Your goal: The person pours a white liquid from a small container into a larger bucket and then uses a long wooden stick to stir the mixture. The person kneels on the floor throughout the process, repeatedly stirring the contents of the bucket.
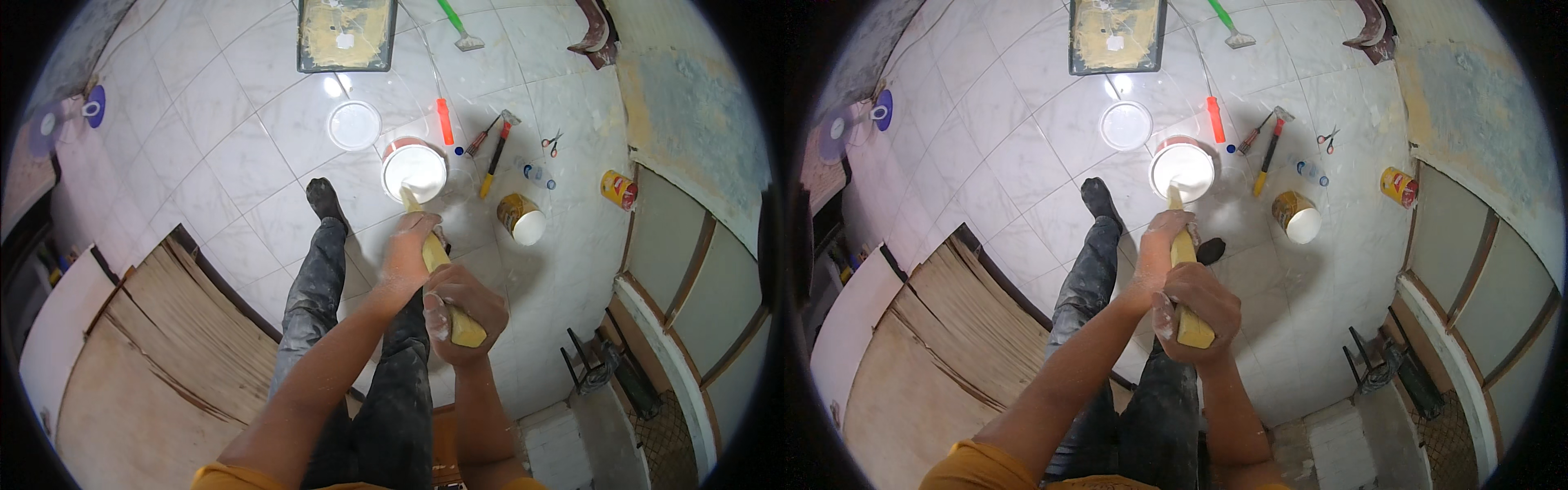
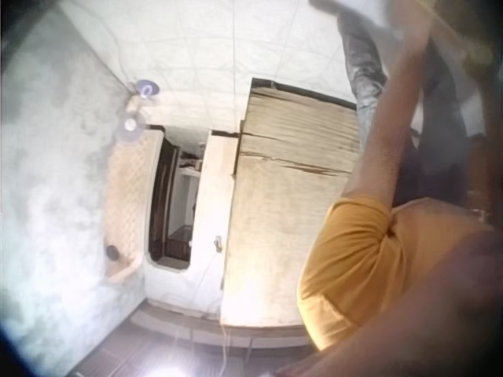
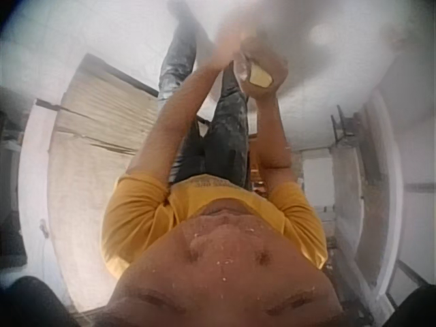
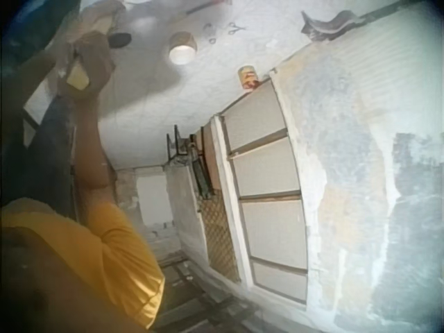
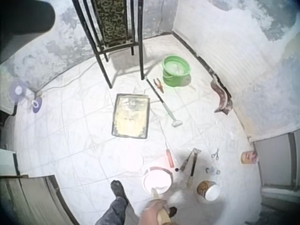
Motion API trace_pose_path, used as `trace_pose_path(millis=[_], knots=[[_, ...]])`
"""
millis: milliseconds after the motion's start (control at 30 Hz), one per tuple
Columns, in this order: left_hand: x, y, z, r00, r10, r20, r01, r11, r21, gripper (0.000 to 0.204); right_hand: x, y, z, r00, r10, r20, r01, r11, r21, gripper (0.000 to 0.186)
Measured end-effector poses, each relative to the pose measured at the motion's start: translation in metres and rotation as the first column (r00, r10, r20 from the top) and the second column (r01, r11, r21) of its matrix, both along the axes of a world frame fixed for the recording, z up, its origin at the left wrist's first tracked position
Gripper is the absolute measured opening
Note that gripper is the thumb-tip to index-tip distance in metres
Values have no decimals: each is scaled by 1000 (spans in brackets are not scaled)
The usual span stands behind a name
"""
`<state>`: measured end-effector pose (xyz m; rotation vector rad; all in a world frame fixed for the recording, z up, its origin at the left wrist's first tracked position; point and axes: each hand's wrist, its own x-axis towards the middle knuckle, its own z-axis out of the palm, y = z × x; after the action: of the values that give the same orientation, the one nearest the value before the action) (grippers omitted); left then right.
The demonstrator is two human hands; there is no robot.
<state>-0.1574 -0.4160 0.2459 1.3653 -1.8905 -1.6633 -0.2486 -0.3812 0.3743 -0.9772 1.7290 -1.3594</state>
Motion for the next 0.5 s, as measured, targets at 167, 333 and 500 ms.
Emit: trace_pose_path(millis=[167,333,500], knots=[[0,-26,0,1000,12,-10,-13,995,-94,37,6,-8,-5,999,9,-52,-15,993,-121,13],[-26,-8,-17,966,171,-195,-143,979,148,38,3,-23,3,986,61,-154,-64,998,-13,13],[-7,5,-5,997,9,-81,-6,999,37,38,6,-5,8,998,-7,-65,12,996,86,13]])
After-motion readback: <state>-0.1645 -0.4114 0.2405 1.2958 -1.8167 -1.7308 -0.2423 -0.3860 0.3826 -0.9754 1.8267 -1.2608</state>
